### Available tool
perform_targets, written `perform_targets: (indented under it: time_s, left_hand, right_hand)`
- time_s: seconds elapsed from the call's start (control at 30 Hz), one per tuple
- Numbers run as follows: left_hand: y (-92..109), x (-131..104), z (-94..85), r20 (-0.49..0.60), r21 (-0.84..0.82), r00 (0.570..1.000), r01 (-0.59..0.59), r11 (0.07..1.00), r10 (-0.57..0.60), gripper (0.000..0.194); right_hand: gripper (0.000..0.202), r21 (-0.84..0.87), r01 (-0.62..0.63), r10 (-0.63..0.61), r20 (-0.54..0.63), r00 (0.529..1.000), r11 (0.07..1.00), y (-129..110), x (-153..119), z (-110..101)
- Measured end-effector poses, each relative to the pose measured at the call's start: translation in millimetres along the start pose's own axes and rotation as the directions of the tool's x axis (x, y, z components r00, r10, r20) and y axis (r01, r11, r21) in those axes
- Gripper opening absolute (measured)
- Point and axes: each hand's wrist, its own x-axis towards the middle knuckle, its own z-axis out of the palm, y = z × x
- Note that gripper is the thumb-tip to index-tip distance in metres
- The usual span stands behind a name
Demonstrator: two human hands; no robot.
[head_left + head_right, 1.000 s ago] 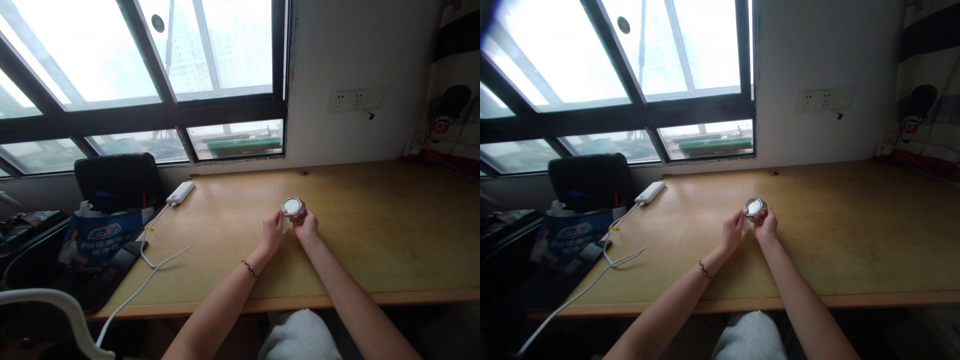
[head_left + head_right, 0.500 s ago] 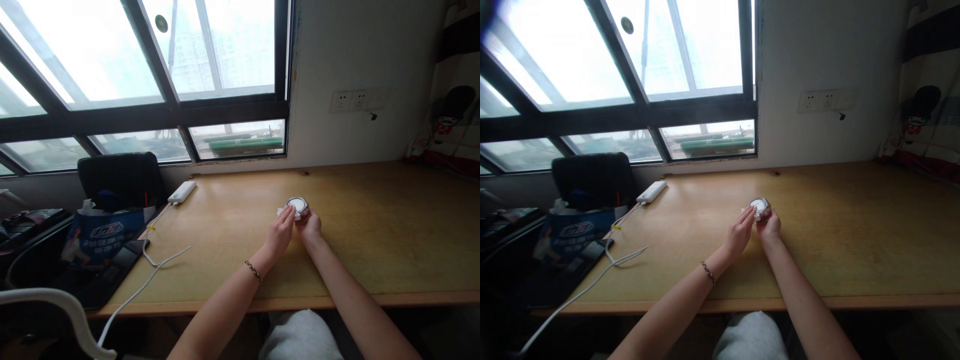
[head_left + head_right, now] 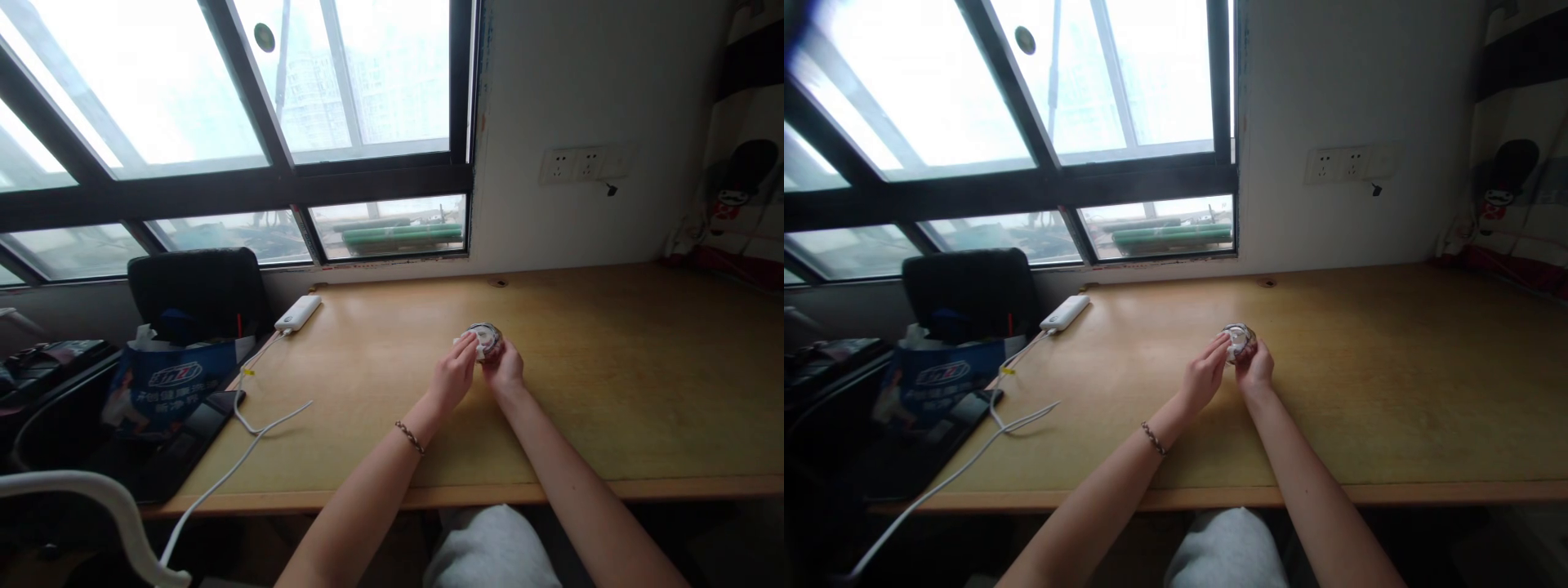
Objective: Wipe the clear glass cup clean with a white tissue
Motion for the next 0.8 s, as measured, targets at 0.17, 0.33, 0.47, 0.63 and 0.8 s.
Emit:
perform_targets:
  time_s: [0.17,0.33,0.47,0.63,0.8]
  left_hand:
    - [-1,0,-1.5,-0.006,-0.027,0.999,-0.054,0.998,0.054,0.034]
    - [2,-1,-4.1,0.108,-0.043,0.958,-0.264,0.964,0.267,0.038]
    - [-1,3,-10.1,0.068,-0.049,0.962,-0.260,0.964,0.263,0.036]
    - [-5,6,-14.1,0.016,-0.029,0.987,-0.156,0.987,0.157,0.034]
    - [-3,6,-13.6,-0.008,-0.041,0.998,-0.064,0.997,0.064,0.034]
  right_hand:
    - [0.019,-0.023,0.014,-0.013,0.023,1.000,1.000,4,3,-3]
    - [0.024,0.001,0.049,-0.049,0.030,0.998,0.999,4,1,-4]
    - [0.023,-0.002,0.054,-0.053,0.079,0.995,0.999,5,-9,6]
    - [0.009,-0.055,0.002,0.004,0.095,0.996,0.999,15,-15,11]
    - [0.008,-0.154,0.017,-0.004,0.085,0.996,0.988,24,-14,5]
